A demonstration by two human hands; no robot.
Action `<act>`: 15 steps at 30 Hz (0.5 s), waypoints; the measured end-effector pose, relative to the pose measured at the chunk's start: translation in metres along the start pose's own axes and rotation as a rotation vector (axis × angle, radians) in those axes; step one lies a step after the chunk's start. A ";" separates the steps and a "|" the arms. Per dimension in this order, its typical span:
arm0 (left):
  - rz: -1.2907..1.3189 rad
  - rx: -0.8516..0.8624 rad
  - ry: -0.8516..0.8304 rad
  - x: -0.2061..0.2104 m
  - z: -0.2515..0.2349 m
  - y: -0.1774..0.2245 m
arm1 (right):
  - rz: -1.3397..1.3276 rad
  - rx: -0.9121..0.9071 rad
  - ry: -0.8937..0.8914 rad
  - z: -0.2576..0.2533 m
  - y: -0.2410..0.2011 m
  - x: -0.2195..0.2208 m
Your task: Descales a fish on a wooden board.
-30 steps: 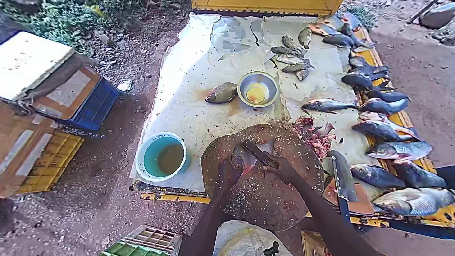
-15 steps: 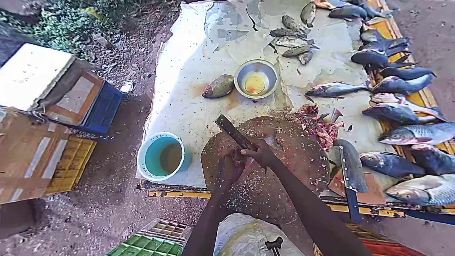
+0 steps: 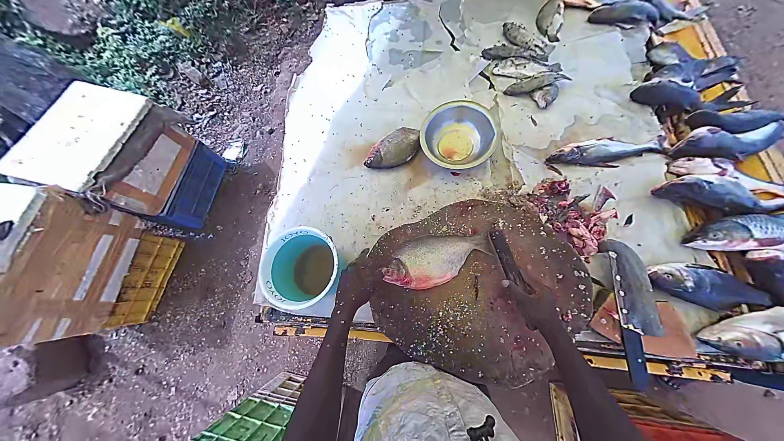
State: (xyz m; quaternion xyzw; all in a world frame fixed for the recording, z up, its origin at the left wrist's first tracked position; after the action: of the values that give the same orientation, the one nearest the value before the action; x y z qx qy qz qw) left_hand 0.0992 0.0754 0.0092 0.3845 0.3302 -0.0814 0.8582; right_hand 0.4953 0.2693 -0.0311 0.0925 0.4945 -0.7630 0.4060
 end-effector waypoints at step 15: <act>-0.589 -0.140 -0.061 -0.050 -0.076 -0.128 | 0.134 0.371 0.429 0.135 0.065 0.047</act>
State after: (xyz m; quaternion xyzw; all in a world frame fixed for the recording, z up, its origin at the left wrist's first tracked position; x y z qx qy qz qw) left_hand -0.0283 0.0354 -0.0738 0.2097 0.4063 -0.3152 0.8316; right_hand 0.5458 0.1205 -0.0335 0.3568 0.4138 -0.7750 0.3177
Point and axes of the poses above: each hand's wrist, its own z-axis away from the middle knuckle, its own x-axis out of the palm, y = z × x, the point moved 2 cm from there along -z, towards the middle knuckle, and after that the axes turned 3 degrees about -y, right-handed, at the moved point
